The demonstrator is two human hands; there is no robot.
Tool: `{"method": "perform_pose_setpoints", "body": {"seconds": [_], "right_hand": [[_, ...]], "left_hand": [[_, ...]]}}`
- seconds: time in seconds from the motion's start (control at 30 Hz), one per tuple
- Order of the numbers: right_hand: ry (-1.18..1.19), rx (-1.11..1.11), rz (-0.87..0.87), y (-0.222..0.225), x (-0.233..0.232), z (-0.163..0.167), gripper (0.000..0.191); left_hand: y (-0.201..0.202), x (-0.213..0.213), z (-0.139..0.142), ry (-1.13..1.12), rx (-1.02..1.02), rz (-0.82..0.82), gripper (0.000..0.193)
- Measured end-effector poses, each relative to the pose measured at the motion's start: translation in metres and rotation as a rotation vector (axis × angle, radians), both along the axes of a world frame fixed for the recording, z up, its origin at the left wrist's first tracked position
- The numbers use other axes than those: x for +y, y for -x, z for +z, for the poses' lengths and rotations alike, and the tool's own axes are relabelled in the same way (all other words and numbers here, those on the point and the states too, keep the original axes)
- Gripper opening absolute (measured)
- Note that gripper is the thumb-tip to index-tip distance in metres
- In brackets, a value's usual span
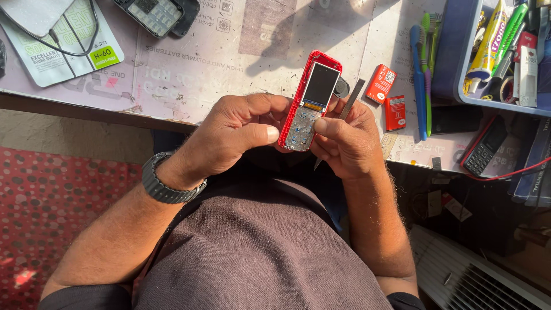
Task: The person holds a red mobile phone with its back cover removed and uses tweezers to manipulate small internal components near the keypad and screen. The person repeatedly adjusts and repositions parts inside the phone while keeping the device steady with the other hand.
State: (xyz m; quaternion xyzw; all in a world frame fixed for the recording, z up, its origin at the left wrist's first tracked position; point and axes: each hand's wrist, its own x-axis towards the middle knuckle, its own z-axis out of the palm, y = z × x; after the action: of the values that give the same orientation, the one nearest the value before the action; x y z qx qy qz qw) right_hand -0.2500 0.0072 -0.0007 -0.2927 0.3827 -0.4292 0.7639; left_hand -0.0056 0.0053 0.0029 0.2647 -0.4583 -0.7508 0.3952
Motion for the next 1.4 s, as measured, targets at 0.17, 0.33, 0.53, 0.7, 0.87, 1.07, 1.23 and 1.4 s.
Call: {"method": "perform_pose_setpoints", "body": {"seconds": [0.17, 0.33, 0.53, 0.7, 0.87, 1.07, 1.23, 1.4], "right_hand": [[0.048, 0.031, 0.006, -0.004, 0.001, 0.002, 0.024], [0.051, 0.047, 0.023, -0.008, 0.000, 0.010, 0.027], [0.051, 0.156, 0.012, -0.014, 0.001, 0.015, 0.038], [0.050, 0.139, 0.017, -0.014, 0.000, 0.015, 0.043], [0.054, 0.125, 0.007, -0.016, -0.001, 0.014, 0.046], [0.071, 0.128, -0.002, -0.017, -0.002, 0.013, 0.046], [0.071, 0.144, 0.009, -0.016, -0.002, 0.013, 0.041], [0.085, 0.145, 0.004, -0.014, -0.001, 0.016, 0.034]], "left_hand": [[0.007, 0.005, -0.002, 0.046, -0.018, 0.067, 0.030], [0.013, 0.005, -0.004, 0.014, -0.113, 0.130, 0.026], [0.015, 0.002, -0.007, 0.009, -0.126, 0.121, 0.023], [0.014, 0.003, -0.007, 0.008, -0.081, 0.105, 0.026], [0.009, 0.000, -0.007, -0.067, -0.019, 0.064, 0.032], [0.009, -0.001, -0.006, 0.062, -0.130, 0.086, 0.029], [0.014, 0.000, -0.008, 0.051, -0.059, 0.063, 0.018], [0.023, 0.001, -0.003, -0.013, -0.138, 0.142, 0.020]]}}
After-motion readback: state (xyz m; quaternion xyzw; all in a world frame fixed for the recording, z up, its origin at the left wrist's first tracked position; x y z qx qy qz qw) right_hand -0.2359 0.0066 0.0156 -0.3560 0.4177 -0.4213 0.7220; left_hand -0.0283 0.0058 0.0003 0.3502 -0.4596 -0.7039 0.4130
